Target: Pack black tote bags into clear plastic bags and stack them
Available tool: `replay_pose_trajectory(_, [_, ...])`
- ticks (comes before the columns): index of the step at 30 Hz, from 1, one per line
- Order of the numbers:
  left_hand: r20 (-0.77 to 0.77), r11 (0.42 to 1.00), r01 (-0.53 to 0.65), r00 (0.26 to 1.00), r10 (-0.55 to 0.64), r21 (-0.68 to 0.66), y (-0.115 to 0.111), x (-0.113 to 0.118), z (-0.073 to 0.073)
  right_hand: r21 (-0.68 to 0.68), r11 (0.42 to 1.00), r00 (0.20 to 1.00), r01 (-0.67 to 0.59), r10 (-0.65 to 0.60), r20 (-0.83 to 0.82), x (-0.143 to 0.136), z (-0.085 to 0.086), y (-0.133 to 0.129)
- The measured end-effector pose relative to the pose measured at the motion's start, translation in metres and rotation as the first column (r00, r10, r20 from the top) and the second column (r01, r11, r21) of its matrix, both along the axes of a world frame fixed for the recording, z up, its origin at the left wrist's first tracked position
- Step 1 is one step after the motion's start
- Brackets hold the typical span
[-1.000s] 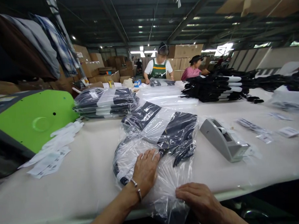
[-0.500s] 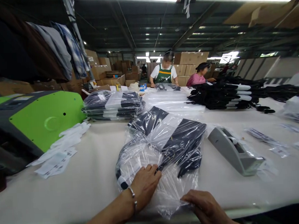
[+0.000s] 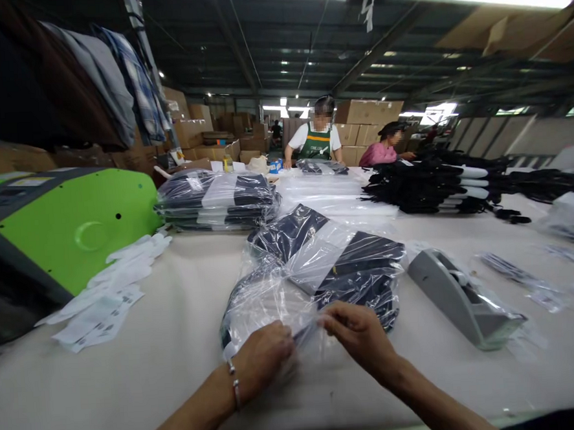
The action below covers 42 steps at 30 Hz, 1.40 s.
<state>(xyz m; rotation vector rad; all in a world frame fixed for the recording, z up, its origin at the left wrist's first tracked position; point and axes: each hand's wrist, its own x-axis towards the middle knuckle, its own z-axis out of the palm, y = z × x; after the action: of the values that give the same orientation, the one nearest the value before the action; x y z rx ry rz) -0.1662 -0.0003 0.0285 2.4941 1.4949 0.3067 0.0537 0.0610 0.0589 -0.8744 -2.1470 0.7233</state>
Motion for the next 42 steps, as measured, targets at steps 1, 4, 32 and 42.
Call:
replay_pose_trajectory(1, [0.080,0.995,-0.043,0.996,0.050,-0.087,0.001,-0.007,0.004,-0.021,0.999,0.999,0.050,-0.050,0.021,-0.008,-0.002,0.013])
replay_pose_trajectory(4, [0.373,0.920,-0.011,0.912,0.170,-0.393,0.001,-0.030,0.020,-0.038,0.990,0.990,0.133,-0.131,0.051,-0.026,-0.016,0.050])
replay_pose_trajectory(32, [0.340,0.907,-0.407,0.873,0.350,0.111,0.053,0.022,0.047,-0.375,0.908,0.946,0.190,-0.272,-0.180,-0.036,-0.052,0.076])
replay_pose_trajectory(42, [0.479,0.853,-0.409,0.706,0.521,-0.325,0.080,0.009,0.055,-0.402,0.901,0.938,0.162,-0.267,-0.221,-0.034,-0.056,0.077])
